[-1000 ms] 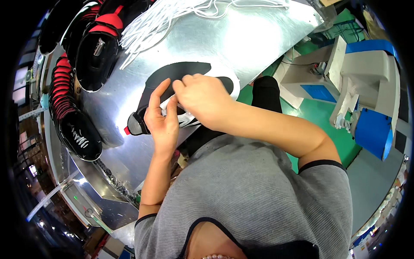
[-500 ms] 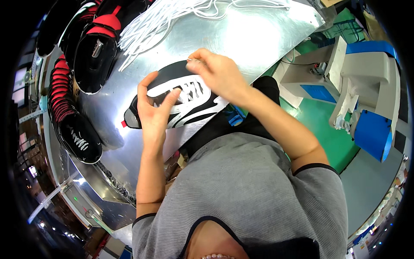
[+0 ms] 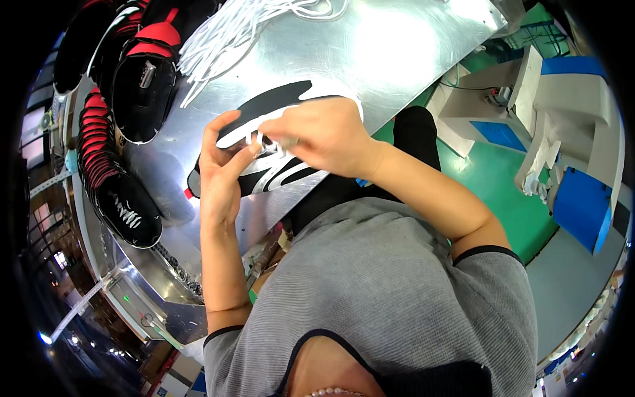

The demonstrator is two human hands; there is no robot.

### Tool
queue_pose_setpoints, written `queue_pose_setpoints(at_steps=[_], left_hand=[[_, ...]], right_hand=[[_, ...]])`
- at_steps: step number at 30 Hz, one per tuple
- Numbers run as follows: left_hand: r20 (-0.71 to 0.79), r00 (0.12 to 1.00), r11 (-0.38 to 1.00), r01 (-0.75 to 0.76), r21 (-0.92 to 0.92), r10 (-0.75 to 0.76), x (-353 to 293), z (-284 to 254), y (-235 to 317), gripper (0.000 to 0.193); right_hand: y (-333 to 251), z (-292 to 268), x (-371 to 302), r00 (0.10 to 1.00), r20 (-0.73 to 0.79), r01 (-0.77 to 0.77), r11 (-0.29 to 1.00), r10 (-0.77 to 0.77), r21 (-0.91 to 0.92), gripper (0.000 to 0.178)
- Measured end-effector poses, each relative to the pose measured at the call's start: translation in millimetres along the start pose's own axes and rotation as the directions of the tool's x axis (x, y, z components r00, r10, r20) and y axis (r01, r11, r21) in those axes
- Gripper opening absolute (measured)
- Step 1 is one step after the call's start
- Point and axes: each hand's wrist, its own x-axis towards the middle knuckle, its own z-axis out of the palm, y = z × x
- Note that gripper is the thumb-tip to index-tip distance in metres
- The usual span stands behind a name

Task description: The person threads white laces through the eyelets of black shoe uppers by hand, working on multiple pieces sequentially at a metal table.

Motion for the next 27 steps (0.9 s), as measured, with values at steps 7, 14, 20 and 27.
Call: queue_pose_setpoints(at_steps=[7, 14, 20, 27], left_hand=[[0.047, 0.998, 0.999, -0.032, 0.038, 0.030, -3.5, 3.9, 1.7, 0.044], [-0.135, 0.985, 0.989, -0.095, 0.110, 0.110, 13.9, -0.2, -9.2, 0.035], [-0.074, 0.981, 0.777, -0.094, 0.622, 0.178, -12.9, 1.8, 10.6, 0.049], [0.048, 0.919, 0.581, -0.288, 0.761, 0.392, -42.1, -0.4, -12.8, 0.022]], right_hand=[[2.3, 16.9, 4.4, 0.999, -0.040, 0.003, 0.998, -0.005, -0.068, 0.023], [-51.4, 3.4, -21.2, 0.979, 0.188, -0.128, 0.957, 0.080, 0.260, 0.009], [-42.0, -12.4, -35.9, 0.858, 0.282, -0.511, 0.760, 0.428, 0.401, 0.019], [-23.7, 10.6, -19.2, 0.668, 0.320, -0.734, 0.664, 0.671, 0.141, 0.028]])
